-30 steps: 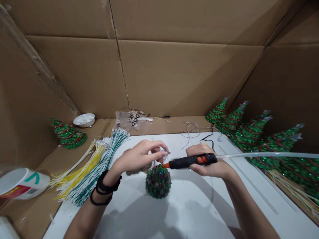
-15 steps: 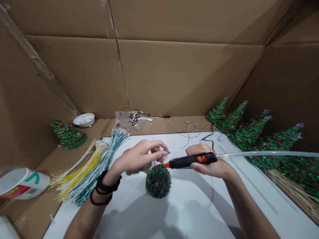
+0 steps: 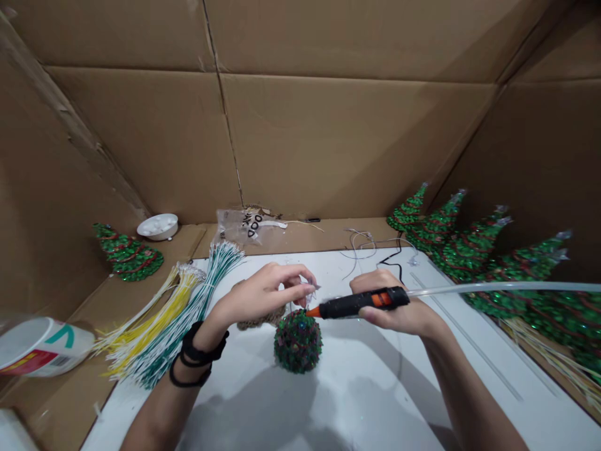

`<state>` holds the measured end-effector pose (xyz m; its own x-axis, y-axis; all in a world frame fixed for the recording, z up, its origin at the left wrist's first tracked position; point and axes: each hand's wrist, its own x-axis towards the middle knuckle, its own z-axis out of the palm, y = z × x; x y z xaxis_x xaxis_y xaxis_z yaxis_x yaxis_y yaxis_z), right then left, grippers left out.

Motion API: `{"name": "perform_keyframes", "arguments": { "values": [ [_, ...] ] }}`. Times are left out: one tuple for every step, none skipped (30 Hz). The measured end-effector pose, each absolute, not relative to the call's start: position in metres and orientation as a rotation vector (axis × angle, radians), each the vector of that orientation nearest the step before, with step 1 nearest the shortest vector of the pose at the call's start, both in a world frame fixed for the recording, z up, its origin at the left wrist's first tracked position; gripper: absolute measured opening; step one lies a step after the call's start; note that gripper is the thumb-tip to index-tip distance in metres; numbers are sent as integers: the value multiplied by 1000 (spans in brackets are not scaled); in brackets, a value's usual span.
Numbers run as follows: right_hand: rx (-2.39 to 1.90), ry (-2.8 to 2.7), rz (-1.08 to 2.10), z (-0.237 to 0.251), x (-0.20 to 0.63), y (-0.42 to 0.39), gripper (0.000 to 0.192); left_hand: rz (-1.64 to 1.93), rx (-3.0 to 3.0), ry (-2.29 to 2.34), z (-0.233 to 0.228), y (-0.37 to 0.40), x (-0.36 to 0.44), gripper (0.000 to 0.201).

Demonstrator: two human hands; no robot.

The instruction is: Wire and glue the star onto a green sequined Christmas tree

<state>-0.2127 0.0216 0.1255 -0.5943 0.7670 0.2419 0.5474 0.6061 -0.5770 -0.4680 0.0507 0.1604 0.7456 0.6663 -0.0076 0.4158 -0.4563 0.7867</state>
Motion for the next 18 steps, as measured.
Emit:
{"name": "perform_keyframes", "arguments": {
  "values": [
    [-1036,-2361,619,126,-213,22,53,384,2110,811,160,51,-468,28],
    [-1031,-2361,614,126,-213,22,53,383,2106,813,160,51,-468,28],
    [-1028,-2362,610,126,-213,22,54,384,2103,815,160,51,-468,28],
    [-1030,-2366,608,126,-213,22,54,384,2102,816,160,51,-468,28],
    [-1035,-2372,609,126,-212,22,55,385,2102,816,160,51,-468,27],
    [-1044,-2378,610,126,-212,22,56,386,2103,814,160,51,-468,27],
    [-1053,-2382,611,126,-212,22,57,388,2103,810,160,51,-468,27],
    [-1060,-2383,611,126,-211,22,57,389,2102,807,160,51,-468,27],
    [-1063,-2380,609,126,-211,22,57,389,2100,806,160,51,-468,27],
    [-1059,-2374,606,126,-211,22,57,389,2097,806,160,51,-468,26],
    [-1048,-2368,604,126,-211,21,56,390,2094,806,161,51,-468,26],
    [-1035,-2363,603,126,-211,21,56,389,2092,806,161,51,-468,26],
    [-1021,-2361,601,126,-211,21,55,389,2092,807,161,51,-468,25],
    [-1011,-2361,600,126,-211,21,55,388,2093,808,161,50,-468,25],
    [-1008,-2364,600,127,-211,21,54,388,2094,809,161,50,-468,26],
    [-1010,-2365,598,127,-211,21,54,387,2096,811,161,50,-468,26],
    [-1016,-2366,597,127,-211,21,54,386,2098,811,161,50,-468,26],
    [-1026,-2366,597,127,-211,21,55,386,2101,811,161,50,-468,26]
  ]
}}
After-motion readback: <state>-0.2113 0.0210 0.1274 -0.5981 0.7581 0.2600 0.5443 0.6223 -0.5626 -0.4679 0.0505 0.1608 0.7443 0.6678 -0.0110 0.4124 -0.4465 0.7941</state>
